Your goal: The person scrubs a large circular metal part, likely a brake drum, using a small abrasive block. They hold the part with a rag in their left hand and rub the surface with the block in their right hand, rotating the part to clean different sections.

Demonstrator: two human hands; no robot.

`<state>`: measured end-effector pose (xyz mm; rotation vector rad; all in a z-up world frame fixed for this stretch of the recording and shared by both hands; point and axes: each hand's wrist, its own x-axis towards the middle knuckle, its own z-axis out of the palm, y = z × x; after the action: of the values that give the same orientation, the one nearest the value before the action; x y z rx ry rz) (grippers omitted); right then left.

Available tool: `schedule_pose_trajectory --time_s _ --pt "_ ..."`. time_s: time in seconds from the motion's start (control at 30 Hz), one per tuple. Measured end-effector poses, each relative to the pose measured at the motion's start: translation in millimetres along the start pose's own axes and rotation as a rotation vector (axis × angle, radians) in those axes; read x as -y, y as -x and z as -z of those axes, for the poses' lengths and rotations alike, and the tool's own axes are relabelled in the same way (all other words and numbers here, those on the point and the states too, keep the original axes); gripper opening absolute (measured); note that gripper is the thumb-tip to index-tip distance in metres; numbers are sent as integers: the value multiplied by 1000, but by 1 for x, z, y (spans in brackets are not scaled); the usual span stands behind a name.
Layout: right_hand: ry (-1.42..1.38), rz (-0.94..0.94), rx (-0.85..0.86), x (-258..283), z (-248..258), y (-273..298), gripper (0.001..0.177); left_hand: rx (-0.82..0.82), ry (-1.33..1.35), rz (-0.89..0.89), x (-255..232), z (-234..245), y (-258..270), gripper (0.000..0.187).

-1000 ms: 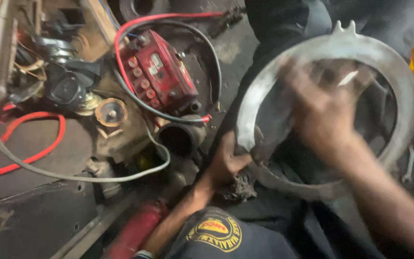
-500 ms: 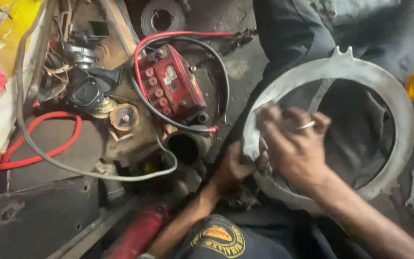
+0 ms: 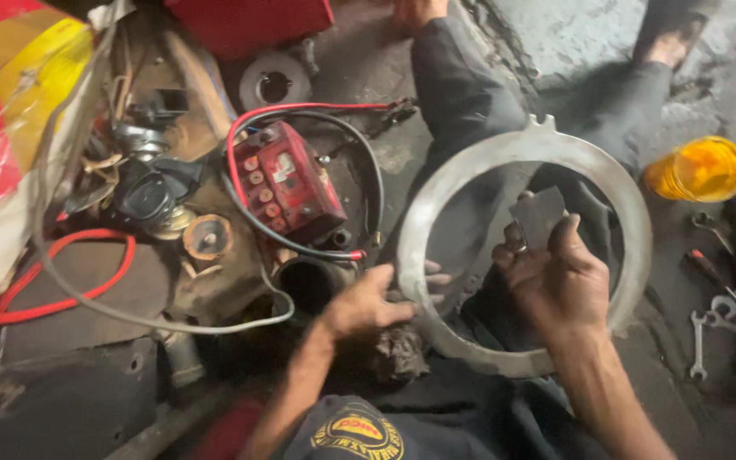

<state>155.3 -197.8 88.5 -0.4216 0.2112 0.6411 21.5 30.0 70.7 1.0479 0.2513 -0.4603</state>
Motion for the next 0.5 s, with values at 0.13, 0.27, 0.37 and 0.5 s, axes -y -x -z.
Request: schedule_pose_trajectory --time_s 0.13,0.27,0.37,0.5 --pt "-17 116 -244 14 24 31 34 -148 -870 387 -35 4 3 51" --pt "440 564 -415 31 48 70 32 -196 -779 321 -59 20 24 34" --pt "892 803 -610 27 77 101 28 -422 -637 12 -70 23 20 25" --pt "1523 935 -952 28 116 108 31 -553 -923 3 -100 14 -30 31"
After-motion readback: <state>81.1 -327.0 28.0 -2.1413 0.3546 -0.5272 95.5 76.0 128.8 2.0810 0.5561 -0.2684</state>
